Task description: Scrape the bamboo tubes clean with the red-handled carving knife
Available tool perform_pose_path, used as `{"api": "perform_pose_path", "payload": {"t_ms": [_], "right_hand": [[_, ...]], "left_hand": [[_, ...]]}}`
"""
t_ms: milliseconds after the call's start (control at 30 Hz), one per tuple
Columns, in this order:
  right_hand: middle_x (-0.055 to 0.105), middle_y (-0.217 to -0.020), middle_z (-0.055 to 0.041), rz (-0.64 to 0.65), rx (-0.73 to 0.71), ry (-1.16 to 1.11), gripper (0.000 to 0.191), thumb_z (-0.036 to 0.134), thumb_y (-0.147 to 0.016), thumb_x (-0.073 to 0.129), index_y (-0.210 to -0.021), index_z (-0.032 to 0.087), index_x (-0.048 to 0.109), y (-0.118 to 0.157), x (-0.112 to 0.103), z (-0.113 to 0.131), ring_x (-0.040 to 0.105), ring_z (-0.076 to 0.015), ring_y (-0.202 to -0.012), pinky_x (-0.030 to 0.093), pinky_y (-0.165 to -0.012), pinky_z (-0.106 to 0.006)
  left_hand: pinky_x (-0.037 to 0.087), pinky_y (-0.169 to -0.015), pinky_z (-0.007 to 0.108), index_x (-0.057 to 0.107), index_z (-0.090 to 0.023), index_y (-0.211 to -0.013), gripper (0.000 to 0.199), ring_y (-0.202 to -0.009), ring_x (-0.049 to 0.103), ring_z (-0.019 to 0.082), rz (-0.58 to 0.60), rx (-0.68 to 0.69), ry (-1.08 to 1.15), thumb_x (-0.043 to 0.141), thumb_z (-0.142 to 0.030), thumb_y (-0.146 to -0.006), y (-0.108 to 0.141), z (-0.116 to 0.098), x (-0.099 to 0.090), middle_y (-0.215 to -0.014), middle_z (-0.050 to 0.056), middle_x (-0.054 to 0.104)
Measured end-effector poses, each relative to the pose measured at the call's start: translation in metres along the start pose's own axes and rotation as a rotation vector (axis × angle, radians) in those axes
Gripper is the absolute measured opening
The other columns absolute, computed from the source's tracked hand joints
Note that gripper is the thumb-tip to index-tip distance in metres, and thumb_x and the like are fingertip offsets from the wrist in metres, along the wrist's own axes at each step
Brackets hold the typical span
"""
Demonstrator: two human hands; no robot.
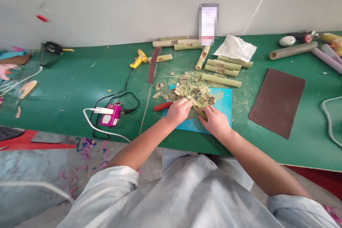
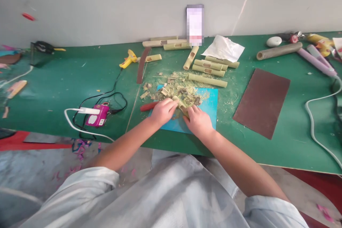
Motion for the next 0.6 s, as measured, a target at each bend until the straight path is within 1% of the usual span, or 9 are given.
{"api": "perform_pose_path", "payload": {"t_ms": [67,200,300,400,533,600], "right_hand": [[0.066,-0.098,-0.0067,0.000,-0.002,0.000,0.018,0.033,-0.091,0.056,-0.101,0.019,0.060,0.0000,0.0000,0.0005,0.062,-0.0200,-0.090,0.037,-0.064,-0.028],[0.066,-0.098,-0.0069,-0.004,-0.006,0.003,0.019,0.034,-0.091,0.056,-0.101,0.019,0.060,-0.0002,0.0011,0.0007,0.062,-0.0208,-0.091,0.037,-0.065,-0.028],[0.065,-0.097,-0.0068,-0.007,-0.012,0.004,0.018,0.033,-0.091,0.056,-0.101,0.019,0.059,-0.0005,0.0017,0.0005,0.062,-0.0207,-0.091,0.037,-0.065,-0.028],[0.066,-0.097,-0.0070,-0.010,-0.015,0.007,0.017,0.034,-0.092,0.055,-0.100,0.019,0.059,-0.0005,0.0018,0.0004,0.061,-0.0204,-0.090,0.037,-0.065,-0.028],[0.065,-0.097,-0.0070,-0.015,-0.015,0.011,0.017,0.033,-0.091,0.055,-0.099,0.019,0.059,-0.0003,0.0023,0.0005,0.061,-0.0201,-0.089,0.037,-0.065,-0.028],[0.065,-0.097,-0.0068,-0.016,-0.014,0.013,0.017,0.034,-0.092,0.054,-0.099,0.019,0.059,-0.0003,0.0025,0.0004,0.062,-0.0200,-0.088,0.037,-0.064,-0.028]], "left_hand": [[0.054,-0.071,0.025,0.067,-0.012,-0.113,0.034,-0.075,0.065,0.015,0.003,0.005,0.000,0.040,-0.028,-0.102,0.0000,0.0013,0.0001,-0.082,0.008,0.067],[0.054,-0.073,0.027,0.067,-0.009,-0.112,0.035,-0.077,0.065,0.017,-0.011,-0.008,-0.011,0.038,-0.026,-0.102,-0.0006,0.0060,-0.0015,-0.082,0.010,0.066],[0.054,-0.072,0.026,0.067,-0.012,-0.112,0.033,-0.076,0.065,0.016,0.003,0.013,-0.008,0.041,-0.028,-0.101,-0.0007,0.0062,-0.0017,-0.081,0.008,0.066],[0.054,-0.071,0.026,0.067,-0.011,-0.112,0.035,-0.076,0.065,0.015,-0.005,0.003,-0.018,0.038,-0.028,-0.102,-0.0010,0.0070,-0.0029,-0.083,0.009,0.067],[0.054,-0.070,0.026,0.068,-0.012,-0.113,0.035,-0.075,0.065,0.015,0.023,0.030,-0.014,0.039,-0.029,-0.102,-0.0012,0.0037,-0.0030,-0.081,0.008,0.066],[0.055,-0.070,0.026,0.068,-0.010,-0.112,0.036,-0.075,0.065,0.016,0.021,0.025,-0.018,0.037,-0.028,-0.102,-0.0011,0.0010,-0.0035,-0.080,0.009,0.065]]}}
Point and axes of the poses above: each hand's wrist, its own y-axis away from the middle knuckle, its own x-axis out of the palm, z = x × y, the point moved 4 cm from there along -y, towards the middle knuckle
